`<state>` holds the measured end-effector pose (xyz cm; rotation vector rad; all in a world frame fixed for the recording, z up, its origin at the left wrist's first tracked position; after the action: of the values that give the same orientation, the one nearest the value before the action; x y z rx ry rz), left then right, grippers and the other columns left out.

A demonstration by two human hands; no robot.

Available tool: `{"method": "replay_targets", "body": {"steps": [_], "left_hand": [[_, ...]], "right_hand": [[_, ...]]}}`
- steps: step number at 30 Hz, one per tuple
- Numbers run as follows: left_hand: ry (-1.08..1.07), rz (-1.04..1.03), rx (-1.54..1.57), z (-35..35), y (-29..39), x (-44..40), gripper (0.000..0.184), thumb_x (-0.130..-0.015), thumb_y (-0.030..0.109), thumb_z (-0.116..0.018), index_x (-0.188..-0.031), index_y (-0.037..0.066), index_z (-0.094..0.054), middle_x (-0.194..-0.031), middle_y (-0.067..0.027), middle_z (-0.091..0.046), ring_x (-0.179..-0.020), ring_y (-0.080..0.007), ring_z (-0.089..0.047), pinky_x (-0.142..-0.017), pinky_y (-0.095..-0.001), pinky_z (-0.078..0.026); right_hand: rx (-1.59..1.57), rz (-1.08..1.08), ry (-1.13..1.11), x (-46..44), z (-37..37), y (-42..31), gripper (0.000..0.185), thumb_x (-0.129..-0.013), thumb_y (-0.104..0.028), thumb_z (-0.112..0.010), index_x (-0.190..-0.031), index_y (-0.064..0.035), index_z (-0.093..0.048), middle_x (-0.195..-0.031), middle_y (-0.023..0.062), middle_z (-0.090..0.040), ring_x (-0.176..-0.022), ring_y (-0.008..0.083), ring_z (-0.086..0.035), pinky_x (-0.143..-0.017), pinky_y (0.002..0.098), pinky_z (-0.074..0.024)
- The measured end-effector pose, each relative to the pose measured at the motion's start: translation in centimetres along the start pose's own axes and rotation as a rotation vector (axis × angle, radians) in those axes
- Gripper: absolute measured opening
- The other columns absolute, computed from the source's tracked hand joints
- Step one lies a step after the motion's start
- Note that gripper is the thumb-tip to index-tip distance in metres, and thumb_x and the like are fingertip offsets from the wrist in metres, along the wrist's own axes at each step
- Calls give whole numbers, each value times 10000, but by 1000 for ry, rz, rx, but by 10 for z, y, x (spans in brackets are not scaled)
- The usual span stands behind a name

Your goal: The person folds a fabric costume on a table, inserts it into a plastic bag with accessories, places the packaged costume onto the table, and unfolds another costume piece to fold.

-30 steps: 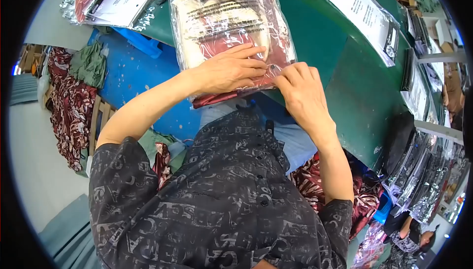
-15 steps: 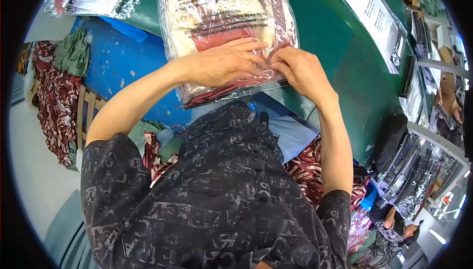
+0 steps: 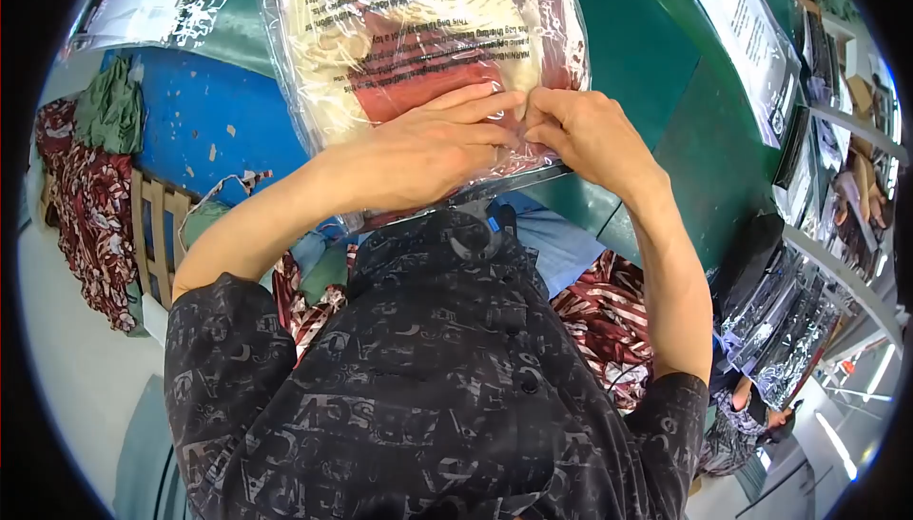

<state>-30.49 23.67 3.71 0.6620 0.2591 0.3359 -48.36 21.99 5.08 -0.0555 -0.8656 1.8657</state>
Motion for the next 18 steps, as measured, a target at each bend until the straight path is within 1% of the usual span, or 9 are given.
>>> {"method": "replay_targets", "body": {"steps": [6,9,11,12,13,14,16,17,18], "left_hand": [[31,-37,46,1,-8,-3,260,-841,65,-558,-1063,-29,-655,-1285,-142,-582,-1417,-323,-309,-1189,-452,-229],[78,-56,65,9,-7,11,263,-865,69,-568,-1096,-29,-648,-1279,-145,-583,-1397,-334,-342,-1172,-456,-249],[263,192,326,35,-4,34,322,-885,120,-609,-1173,-24,-614,-1282,-154,-579,-1329,-336,-426,-1119,-434,-321],[363,316,453,43,-6,48,360,-895,145,-629,-1212,-22,-597,-1283,-159,-577,-1294,-337,-468,-1093,-422,-358],[380,343,442,45,-3,65,360,-895,145,-629,-1212,-22,-597,-1283,-159,-577,-1294,-337,-468,-1093,-422,-358],[645,481,294,52,-4,93,405,-893,177,-655,-1237,-21,-579,-1276,-160,-584,-1248,-318,-504,-1061,-400,-384],[1159,730,-46,57,3,144,504,-887,241,-707,-1286,-20,-544,-1263,-161,-598,-1154,-280,-576,-995,-356,-438],[1172,744,-58,49,6,152,504,-887,241,-707,-1286,-20,-544,-1263,-161,-598,-1154,-280,-576,-995,-356,-438],[1177,913,380,29,-3,159,495,-892,227,-706,-1297,-6,-540,-1262,-139,-602,-1152,-242,-573,-986,-341,-441]], "right_hand": [[128,-83,-19,-9,-4,0,117,-844,-134,-645,-902,-35,-623,-815,128,-683,-784,342,-655,-683,423,-498],[121,-35,-25,-10,2,-3,133,-844,-128,-649,-916,-25,-605,-795,135,-672,-750,346,-648,-666,419,-498],[107,25,-33,-11,5,-12,142,-844,-126,-651,-923,-21,-596,-785,139,-667,-733,348,-644,-658,417,-498],[78,-17,-13,-7,11,-19,162,-832,-128,-669,-934,-28,-593,-818,128,-660,-776,336,-637,-693,412,-491],[49,-64,-4,-2,14,-29,184,-820,-130,-687,-946,-36,-591,-852,116,-654,-820,324,-629,-728,407,-484],[51,-36,-25,2,14,-47,184,-820,-130,-687,-946,-36,-591,-852,116,-654,-820,324,-629,-728,407,-484],[496,341,356,10,26,-98,254,-776,-151,-736,-971,-65,-597,-944,71,-626,-965,290,-583,-833,392,-441],[495,363,351,8,18,-109,254,-776,-151,-736,-971,-65,-597,-944,71,-626,-965,290,-583,-833,392,-441],[450,441,312,6,7,-123,265,-765,-157,-743,-973,-72,-604,-949,64,-616,-979,283,-567,-844,391,-427]]}}
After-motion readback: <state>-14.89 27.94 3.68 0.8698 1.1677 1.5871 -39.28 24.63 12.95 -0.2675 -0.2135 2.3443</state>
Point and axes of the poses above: each hand's wrist, its own x-axis away from the middle knuckle, its own z-axis out of the back of the hand, y = z × x, the point moved 4 cm from there along -x, towards the middle knuckle
